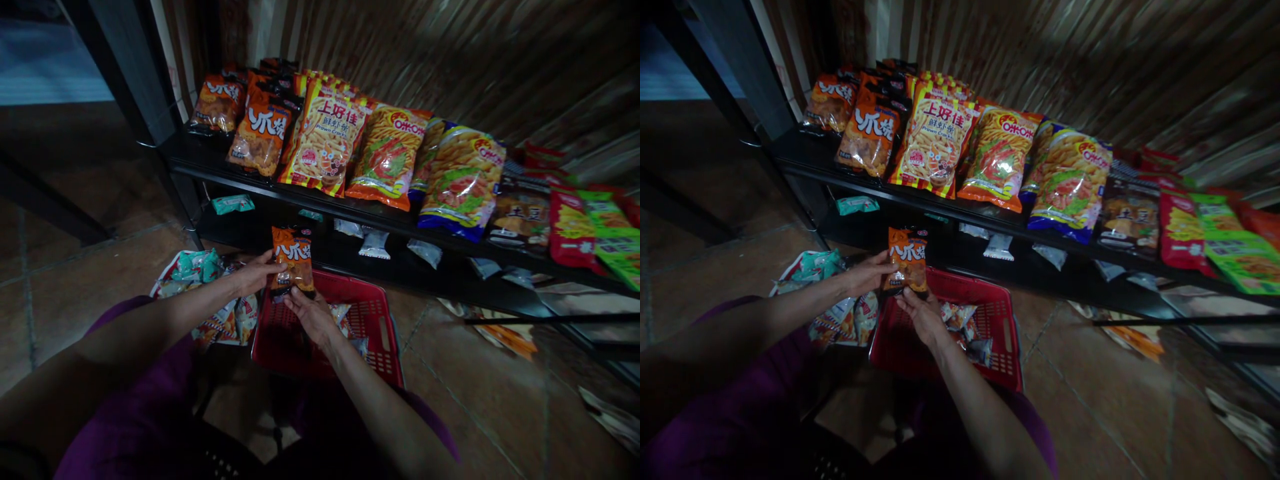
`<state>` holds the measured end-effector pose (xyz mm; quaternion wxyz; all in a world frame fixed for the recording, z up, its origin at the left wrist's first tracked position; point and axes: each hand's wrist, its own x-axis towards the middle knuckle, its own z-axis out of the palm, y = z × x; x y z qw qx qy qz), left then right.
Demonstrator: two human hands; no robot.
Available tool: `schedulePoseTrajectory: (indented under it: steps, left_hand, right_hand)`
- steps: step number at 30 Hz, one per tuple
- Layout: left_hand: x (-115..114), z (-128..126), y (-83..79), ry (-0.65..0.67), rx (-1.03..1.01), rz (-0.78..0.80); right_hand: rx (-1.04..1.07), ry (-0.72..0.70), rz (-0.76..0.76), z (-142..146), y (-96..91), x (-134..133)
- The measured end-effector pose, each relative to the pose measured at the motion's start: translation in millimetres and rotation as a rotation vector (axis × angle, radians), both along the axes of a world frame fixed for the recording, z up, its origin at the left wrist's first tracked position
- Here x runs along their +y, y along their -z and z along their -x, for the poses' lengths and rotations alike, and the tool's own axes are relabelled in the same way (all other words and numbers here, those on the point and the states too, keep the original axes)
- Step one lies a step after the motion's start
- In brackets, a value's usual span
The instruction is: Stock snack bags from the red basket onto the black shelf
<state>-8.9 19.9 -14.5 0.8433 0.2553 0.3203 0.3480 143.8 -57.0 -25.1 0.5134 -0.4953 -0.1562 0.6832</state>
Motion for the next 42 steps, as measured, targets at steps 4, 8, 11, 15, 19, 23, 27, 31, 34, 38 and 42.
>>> schedulePoseTrajectory:
  steps: [4,8,11,15,19,23,27,31,34,38,42]
  left_hand:
    - [-2,-5,-2.1,-0.100,0.031,0.054]
    - [-1,-8,-3.9,-0.160,0.040,0.105]
    - [1,-10,-1.1,-0.174,0.068,0.159]
    - [1,-10,-0.3,-0.160,0.125,0.204]
    - [0,-10,-4.6,-0.136,0.123,0.193]
    - [0,-9,-5.0,-0.111,0.119,0.199]
    - [0,-7,-5.9,-0.062,0.082,0.193]
    - [-2,-3,-11.7,0.000,0.033,0.174]
    - [-4,-1,-13.3,0.035,-0.007,0.152]
    - [-8,-2,-8.7,0.030,-0.025,0.127]
    - [-10,-5,-4.9,0.006,-0.019,0.105]
  right_hand:
    - [-0.005,0.005,0.042,2,0.6,0]
    - [0.001,0.002,0.090,3,-4.7,2]
    - [0.016,0.002,0.095,4,-9.9,4]
    - [0.053,-0.019,0.090,4,-10.9,3]
    - [0.037,-0.011,0.083,3,-7.1,1]
    - [0.035,0.020,0.070,3,-5.8,0]
    - [0.054,0.033,0.064,5,-7.5,-1]
    - [0.078,0.063,0.042,5,-9.1,-1]
    - [0.056,0.085,0.030,3,-7.6,0]
    - [-0.042,0.085,0.008,2,-5.8,0]
    - [-0.106,0.070,-0.019,3,-9.8,1]
